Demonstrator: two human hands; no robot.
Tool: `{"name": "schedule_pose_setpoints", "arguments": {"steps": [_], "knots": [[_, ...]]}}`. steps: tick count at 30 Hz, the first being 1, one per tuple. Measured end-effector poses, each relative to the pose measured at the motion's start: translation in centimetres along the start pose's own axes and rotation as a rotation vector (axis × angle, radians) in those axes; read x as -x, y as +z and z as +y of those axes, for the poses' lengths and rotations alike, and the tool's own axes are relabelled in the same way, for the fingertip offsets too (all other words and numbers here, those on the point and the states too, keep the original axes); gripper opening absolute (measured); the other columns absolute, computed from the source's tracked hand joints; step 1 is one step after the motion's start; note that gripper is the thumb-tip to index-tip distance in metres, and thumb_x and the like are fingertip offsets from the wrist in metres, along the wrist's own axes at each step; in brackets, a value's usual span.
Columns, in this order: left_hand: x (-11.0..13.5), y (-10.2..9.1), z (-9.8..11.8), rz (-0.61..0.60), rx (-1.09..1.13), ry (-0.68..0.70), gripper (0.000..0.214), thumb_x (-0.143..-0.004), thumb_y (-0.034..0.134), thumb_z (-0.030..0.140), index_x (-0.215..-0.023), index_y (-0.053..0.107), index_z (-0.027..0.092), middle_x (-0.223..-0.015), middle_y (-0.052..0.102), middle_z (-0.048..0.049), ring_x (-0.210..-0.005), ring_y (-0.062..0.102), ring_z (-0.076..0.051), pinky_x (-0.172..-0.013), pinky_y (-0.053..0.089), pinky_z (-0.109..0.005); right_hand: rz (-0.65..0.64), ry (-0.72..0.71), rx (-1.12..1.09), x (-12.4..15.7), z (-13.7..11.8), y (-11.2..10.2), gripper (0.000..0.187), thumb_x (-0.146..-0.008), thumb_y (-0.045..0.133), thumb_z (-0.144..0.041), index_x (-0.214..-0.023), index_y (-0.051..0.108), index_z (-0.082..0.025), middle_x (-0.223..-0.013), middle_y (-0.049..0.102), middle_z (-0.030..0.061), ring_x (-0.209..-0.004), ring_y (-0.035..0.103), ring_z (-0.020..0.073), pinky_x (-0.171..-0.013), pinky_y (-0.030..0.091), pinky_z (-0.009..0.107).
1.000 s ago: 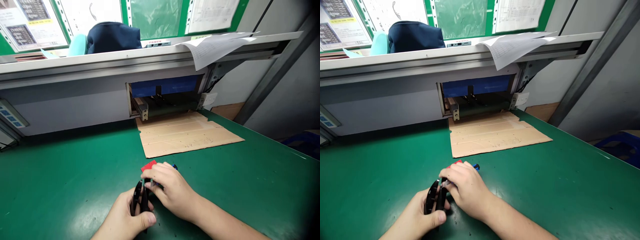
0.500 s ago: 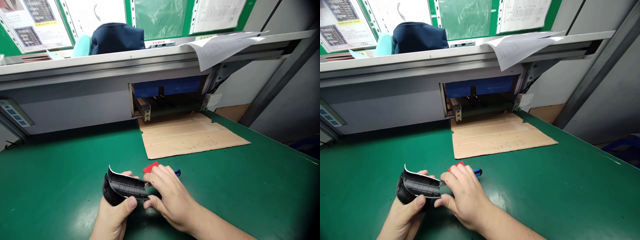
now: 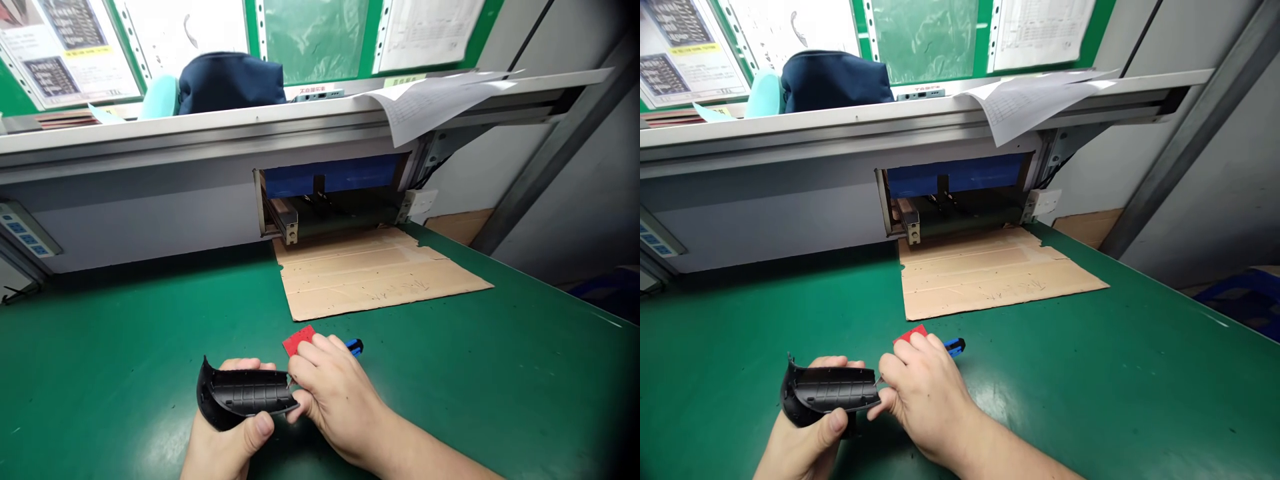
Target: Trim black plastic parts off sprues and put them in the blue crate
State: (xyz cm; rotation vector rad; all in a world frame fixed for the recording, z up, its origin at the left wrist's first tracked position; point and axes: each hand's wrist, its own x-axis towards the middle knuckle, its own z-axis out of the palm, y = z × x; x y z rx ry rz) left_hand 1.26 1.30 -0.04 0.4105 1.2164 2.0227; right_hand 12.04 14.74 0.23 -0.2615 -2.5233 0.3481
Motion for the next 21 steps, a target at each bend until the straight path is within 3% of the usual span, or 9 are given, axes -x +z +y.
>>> {"name": "schedule_pose_setpoints", "arguments": {"steps": [7, 12, 14, 17, 21], "knots": [[-0.3, -0.9, 0.1, -0.071, -0.120, 0.097, 0.055, -0.049, 0.093, 0.032, -0.096, 0.066, 0.020, -0.096, 0.068, -0.0095, -0.088, 0.065, -0.028, -0.076, 0.057, -0.033, -0.015, -0.043, -0.020, 0.1, 0.2, -0.2, 0.070, -0.101, 0.009, -0.063, -0.064, 0.045, -0.016, -0.064, 0.049, 0.0017, -0.061, 0.037, 0.0159, -0.058, 0.019, 0.031], [-0.1, -0.5, -0.2, -0.101, -0.059, 0.081, 0.054, -0.050, 0.093, 0.031, -0.096, 0.066, 0.020, -0.099, 0.069, -0.0100, -0.090, 0.065, -0.026, -0.078, 0.056, -0.032, -0.146, -0.118, -0.408, 0.0, 1.0, -0.3, 0.070, -0.094, 0.014, -0.075, -0.064, 0.039, -0.017, -0.061, 0.046, -0.0018, -0.056, 0.039, 0.0133, -0.056, 0.028, 0.027], [0.1, -0.2, -0.2, -0.099, 0.021, 0.044, 0.054, -0.049, 0.093, 0.030, -0.094, 0.066, 0.022, -0.099, 0.069, -0.0078, -0.090, 0.065, -0.026, -0.079, 0.056, -0.032, -0.094, -0.086, -0.537, -0.1, 0.9, -0.4, 0.068, -0.093, 0.020, -0.077, -0.067, 0.041, -0.018, -0.064, 0.046, -0.0017, -0.059, 0.042, 0.0139, -0.058, 0.032, 0.026], [0.3, 0.2, 0.0, -0.106, 0.094, -0.003, 0.054, -0.048, 0.093, 0.029, -0.094, 0.065, 0.022, -0.098, 0.069, -0.0066, -0.089, 0.066, -0.026, -0.078, 0.056, -0.033, 0.042, -0.010, -0.562, 0.1, 0.1, -0.4, 0.065, -0.091, 0.027, -0.079, -0.078, 0.048, -0.018, -0.075, 0.049, 0.0014, -0.069, 0.044, 0.0170, -0.065, 0.035, 0.028], [0.4, 0.5, 0.3, -0.089, 0.104, -0.023, 0.054, -0.049, 0.094, 0.028, -0.093, 0.064, 0.022, -0.098, 0.068, -0.0078, -0.093, 0.065, -0.030, -0.082, 0.054, -0.039, 0.082, 0.057, -0.472, 0.3, -0.6, 0.1, 0.070, -0.090, 0.018, -0.080, -0.085, 0.051, -0.018, -0.081, 0.049, 0.0042, -0.074, 0.042, 0.0197, -0.068, 0.035, 0.031]]}}
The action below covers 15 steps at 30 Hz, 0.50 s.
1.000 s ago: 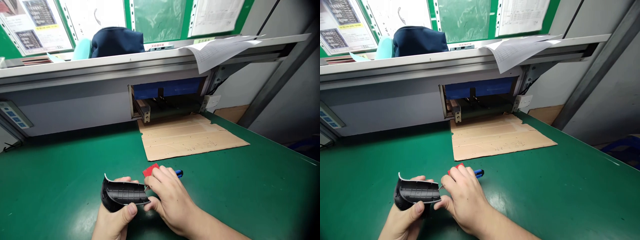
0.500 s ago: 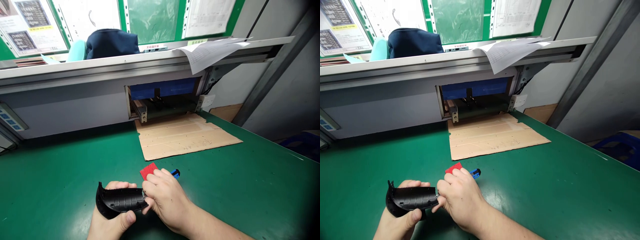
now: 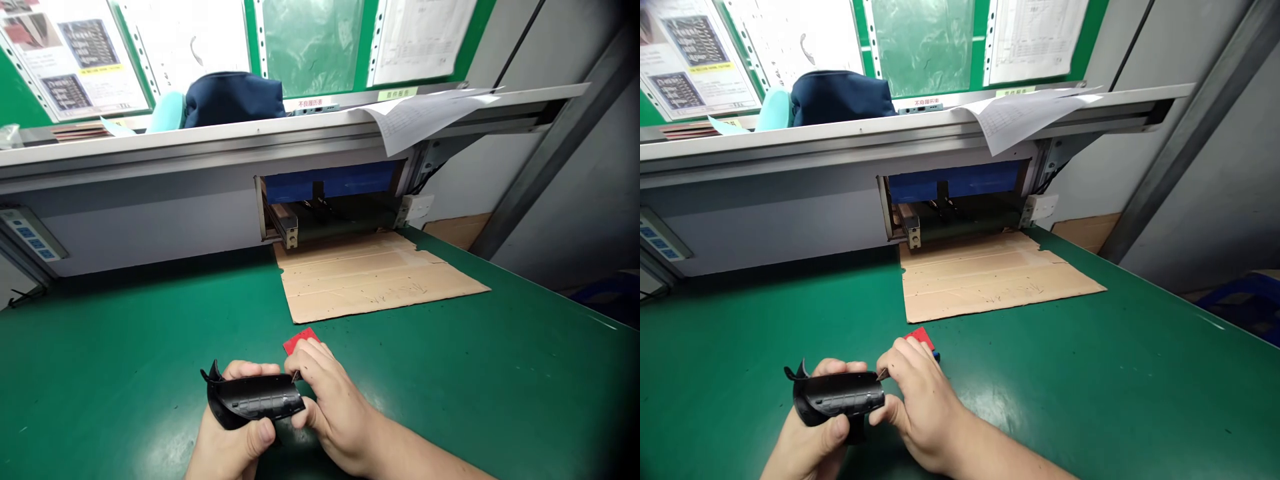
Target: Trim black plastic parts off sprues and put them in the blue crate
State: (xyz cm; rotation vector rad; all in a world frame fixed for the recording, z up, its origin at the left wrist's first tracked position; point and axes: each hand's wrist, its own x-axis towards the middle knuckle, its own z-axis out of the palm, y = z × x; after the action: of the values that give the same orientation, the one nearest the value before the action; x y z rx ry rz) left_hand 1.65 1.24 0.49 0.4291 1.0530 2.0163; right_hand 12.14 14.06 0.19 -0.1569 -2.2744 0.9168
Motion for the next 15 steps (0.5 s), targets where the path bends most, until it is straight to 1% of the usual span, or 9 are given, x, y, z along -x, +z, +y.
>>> {"name": "schedule_pose_setpoints", "arguments": {"steps": [2, 5, 6, 7, 9, 10, 11, 13, 15], "knots": [[-0.1, -0.1, 0.0, 0.008, -0.006, 0.003, 0.055, -0.048, 0.094, 0.028, -0.094, 0.063, 0.021, -0.098, 0.067, -0.0079, -0.093, 0.065, -0.030, -0.083, 0.054, -0.039, -0.063, -0.010, -0.014, -0.1, 0.3, 0.0, 0.070, -0.091, 0.016, -0.078, -0.078, 0.048, -0.018, -0.075, 0.047, 0.0027, -0.069, 0.041, 0.0180, -0.063, 0.034, 0.029], [-0.4, -0.4, -0.3, -0.012, -0.009, 0.014, 0.054, -0.049, 0.093, 0.028, -0.094, 0.064, 0.022, -0.098, 0.068, -0.0072, -0.090, 0.065, -0.026, -0.079, 0.054, -0.034, -0.306, -0.083, -0.175, -0.6, 1.0, -0.9, 0.068, -0.093, 0.019, -0.076, -0.066, 0.039, -0.018, -0.063, 0.041, -0.0014, -0.059, 0.040, 0.0138, -0.056, 0.033, 0.026], [-0.5, -0.5, -0.4, -0.018, -0.010, 0.019, 0.053, -0.049, 0.093, 0.028, -0.094, 0.065, 0.022, -0.098, 0.068, -0.0068, -0.089, 0.065, -0.024, -0.079, 0.054, -0.031, -0.347, -0.094, -0.230, -0.7, 1.3, -1.3, 0.068, -0.093, 0.020, -0.077, -0.064, 0.038, -0.018, -0.061, 0.040, -0.0021, -0.057, 0.040, 0.0129, -0.055, 0.033, 0.025], [-0.6, -0.6, -0.5, -0.022, -0.012, 0.024, 0.053, -0.050, 0.093, 0.027, -0.095, 0.065, 0.022, -0.099, 0.069, -0.0067, -0.089, 0.065, -0.023, -0.079, 0.053, -0.030, -0.333, -0.089, -0.266, -0.8, 1.5, -1.7, 0.068, -0.091, 0.023, -0.078, -0.064, 0.040, -0.018, -0.061, 0.041, -0.0021, -0.057, 0.041, 0.0128, -0.055, 0.033, 0.025], [-0.7, -0.6, -0.8, -0.020, -0.018, 0.027, 0.054, -0.052, 0.092, 0.026, -0.099, 0.065, 0.022, -0.102, 0.069, -0.0079, -0.093, 0.064, -0.023, -0.082, 0.052, -0.029, -0.169, -0.071, -0.253, -0.9, 1.8, -2.2, 0.067, -0.086, 0.036, -0.081, -0.069, 0.047, -0.017, -0.065, 0.046, -0.0007, -0.061, 0.044, 0.0139, -0.057, 0.035, 0.025], [-0.8, -0.6, -0.9, -0.020, -0.015, 0.018, 0.055, -0.053, 0.092, 0.026, -0.100, 0.065, 0.021, -0.103, 0.069, -0.0089, -0.094, 0.064, -0.024, -0.083, 0.051, -0.029, -0.080, -0.080, -0.215, -0.8, 1.8, -2.4, 0.065, -0.083, 0.044, -0.081, -0.075, 0.050, -0.017, -0.070, 0.049, 0.0004, -0.064, 0.045, 0.0148, -0.059, 0.036, 0.025], [-0.8, -0.7, -1.1, -0.023, -0.003, -0.003, 0.056, -0.053, 0.092, 0.026, -0.102, 0.065, 0.020, -0.104, 0.069, -0.0097, -0.094, 0.064, -0.024, -0.083, 0.051, -0.029, -0.022, -0.104, -0.163, -0.7, 1.8, -2.3, 0.061, -0.082, 0.053, -0.078, -0.081, 0.054, -0.017, -0.075, 0.051, 0.0019, -0.067, 0.046, 0.0156, -0.061, 0.037, 0.026], [-1.0, -0.7, -1.4, -0.033, 0.049, -0.067, 0.057, -0.055, 0.091, 0.025, -0.105, 0.064, 0.020, -0.104, 0.069, -0.0105, -0.093, 0.064, -0.025, -0.082, 0.051, -0.032, -0.005, -0.179, -0.047, -0.5, 1.7, -2.0, 0.048, -0.086, 0.061, -0.066, -0.089, 0.057, -0.018, -0.086, 0.053, 0.0045, -0.072, 0.048, 0.0169, -0.066, 0.038, 0.028], [-1.2, -0.8, -1.7, -0.047, 0.118, -0.128, 0.058, -0.057, 0.090, 0.025, -0.109, 0.063, 0.020, -0.104, 0.069, -0.0111, -0.093, 0.065, -0.026, -0.083, 0.051, -0.033, -0.048, -0.213, 0.020, -0.4, 1.5, -1.4, 0.038, -0.094, 0.054, -0.055, -0.088, 0.059, -0.018, -0.092, 0.053, 0.0059, -0.075, 0.050, 0.0175, -0.067, 0.039, 0.029]]}}
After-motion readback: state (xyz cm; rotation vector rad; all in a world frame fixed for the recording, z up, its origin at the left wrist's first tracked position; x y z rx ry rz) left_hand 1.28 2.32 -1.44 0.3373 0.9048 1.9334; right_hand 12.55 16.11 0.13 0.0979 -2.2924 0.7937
